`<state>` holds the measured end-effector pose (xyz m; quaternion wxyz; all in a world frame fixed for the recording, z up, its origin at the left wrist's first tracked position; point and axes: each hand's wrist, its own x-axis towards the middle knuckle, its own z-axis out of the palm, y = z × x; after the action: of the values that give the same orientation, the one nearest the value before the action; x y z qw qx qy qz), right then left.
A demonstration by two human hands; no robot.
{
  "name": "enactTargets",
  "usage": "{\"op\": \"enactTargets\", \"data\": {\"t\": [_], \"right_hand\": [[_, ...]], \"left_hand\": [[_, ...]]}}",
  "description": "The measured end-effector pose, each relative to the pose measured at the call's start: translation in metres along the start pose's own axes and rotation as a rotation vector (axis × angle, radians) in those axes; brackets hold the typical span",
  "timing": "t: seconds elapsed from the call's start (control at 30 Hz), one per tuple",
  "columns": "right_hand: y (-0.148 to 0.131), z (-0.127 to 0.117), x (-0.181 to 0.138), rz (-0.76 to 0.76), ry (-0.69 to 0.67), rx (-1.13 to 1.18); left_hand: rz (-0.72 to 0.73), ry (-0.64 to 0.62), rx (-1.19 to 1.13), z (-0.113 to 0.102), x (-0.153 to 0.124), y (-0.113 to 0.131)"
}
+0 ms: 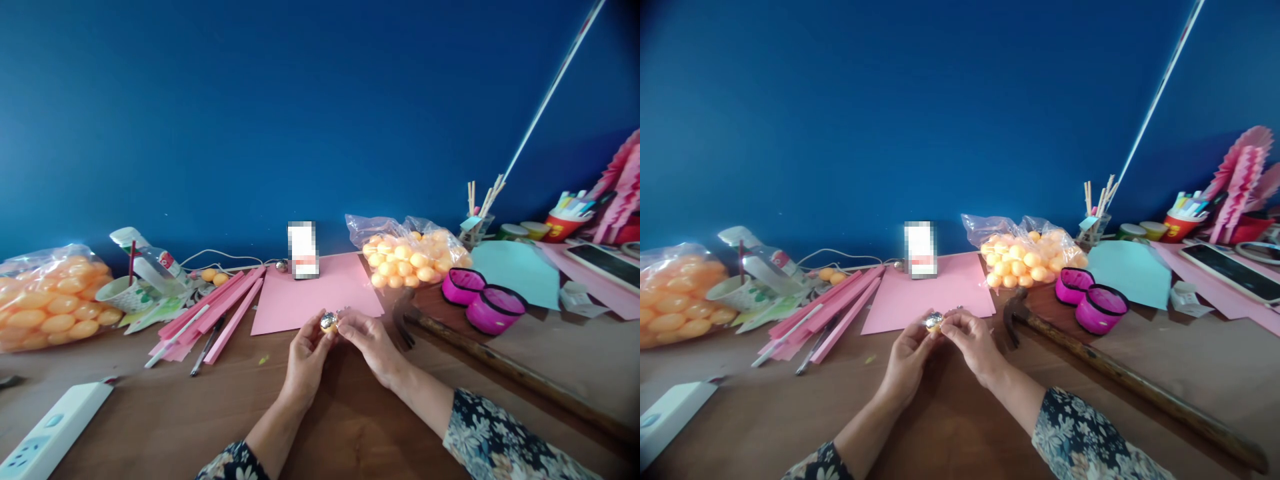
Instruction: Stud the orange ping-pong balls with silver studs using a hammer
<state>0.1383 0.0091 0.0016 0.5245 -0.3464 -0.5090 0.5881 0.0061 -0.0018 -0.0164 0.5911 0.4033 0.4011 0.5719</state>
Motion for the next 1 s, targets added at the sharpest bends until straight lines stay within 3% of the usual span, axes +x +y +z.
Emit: {"op": "enactTargets", "data": {"t": [1.0], "right_hand": [[0.0076, -0.0033, 0.0017, 0.015, 0.041, -0.004]], "left_hand": [[-0.001, 0.007, 0.032, -0.0002, -0.0011, 0.0017]]}}
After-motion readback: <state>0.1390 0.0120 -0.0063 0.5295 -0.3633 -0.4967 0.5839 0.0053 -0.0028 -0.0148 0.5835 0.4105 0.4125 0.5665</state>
